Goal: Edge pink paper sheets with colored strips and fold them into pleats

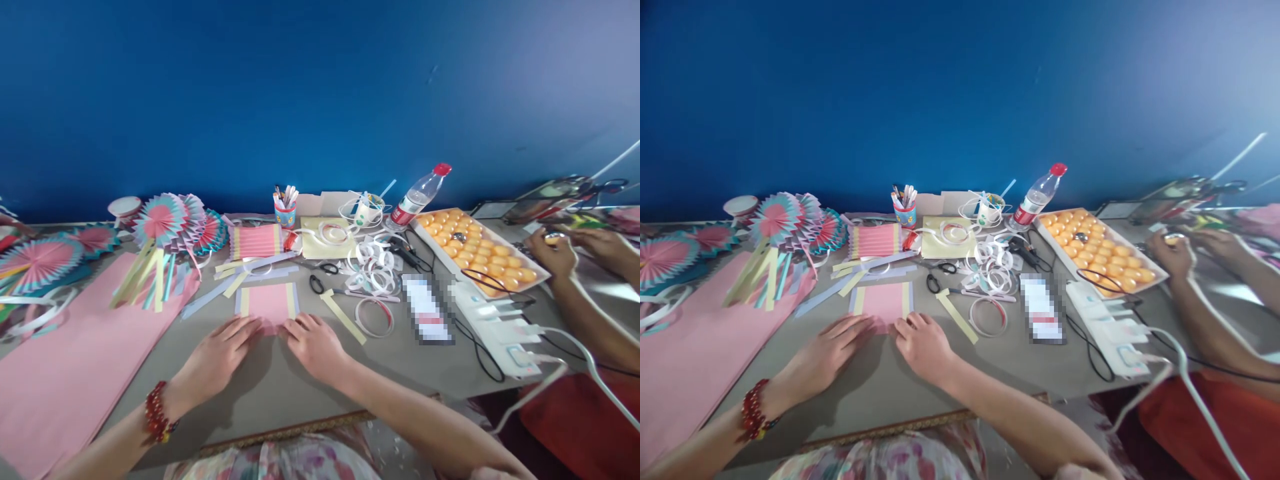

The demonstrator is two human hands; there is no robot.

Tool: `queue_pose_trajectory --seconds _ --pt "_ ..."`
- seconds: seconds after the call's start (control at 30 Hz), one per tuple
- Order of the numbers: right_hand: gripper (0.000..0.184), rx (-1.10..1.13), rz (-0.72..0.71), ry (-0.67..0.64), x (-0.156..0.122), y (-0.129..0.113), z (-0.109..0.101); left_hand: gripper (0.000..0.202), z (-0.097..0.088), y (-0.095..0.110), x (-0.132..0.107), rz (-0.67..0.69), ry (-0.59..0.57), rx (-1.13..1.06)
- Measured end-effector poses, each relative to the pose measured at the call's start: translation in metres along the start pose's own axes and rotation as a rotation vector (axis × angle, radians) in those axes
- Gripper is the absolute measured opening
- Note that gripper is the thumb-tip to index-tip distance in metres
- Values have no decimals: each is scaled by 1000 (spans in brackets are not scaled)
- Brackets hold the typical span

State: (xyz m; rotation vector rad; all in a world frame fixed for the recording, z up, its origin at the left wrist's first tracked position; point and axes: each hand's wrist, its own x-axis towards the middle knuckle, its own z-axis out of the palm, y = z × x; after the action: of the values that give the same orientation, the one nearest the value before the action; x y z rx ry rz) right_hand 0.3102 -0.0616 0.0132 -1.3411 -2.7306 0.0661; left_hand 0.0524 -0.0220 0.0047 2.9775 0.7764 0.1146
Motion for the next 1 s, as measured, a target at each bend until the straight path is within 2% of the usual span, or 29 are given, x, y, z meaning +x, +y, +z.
queue_pose_trajectory --seconds 0.07,0.17,0.27,0.33,0.63,0.8,1.0 --pt "30 -3 49 1 -2 -6 0 51 5 9 -3 -29 37 23" --pt "36 -6 107 4 -4 -14 1 66 11 17 -8 -59 78 64" --pt "44 6 155 11 -7 -19 2 79 12 18 -13 -35 82 57" --pt "42 28 203 14 -9 -20 3 82 11 17 -14 -24 73 41" --pt "46 157 267 9 -19 -16 2 74 5 16 -11 -20 52 72" --pt "54 200 259 29 -28 -19 6 75 8 14 -22 -70 109 56" --pt "52 221 283 56 -30 -22 8 72 10 15 -30 -109 150 51"
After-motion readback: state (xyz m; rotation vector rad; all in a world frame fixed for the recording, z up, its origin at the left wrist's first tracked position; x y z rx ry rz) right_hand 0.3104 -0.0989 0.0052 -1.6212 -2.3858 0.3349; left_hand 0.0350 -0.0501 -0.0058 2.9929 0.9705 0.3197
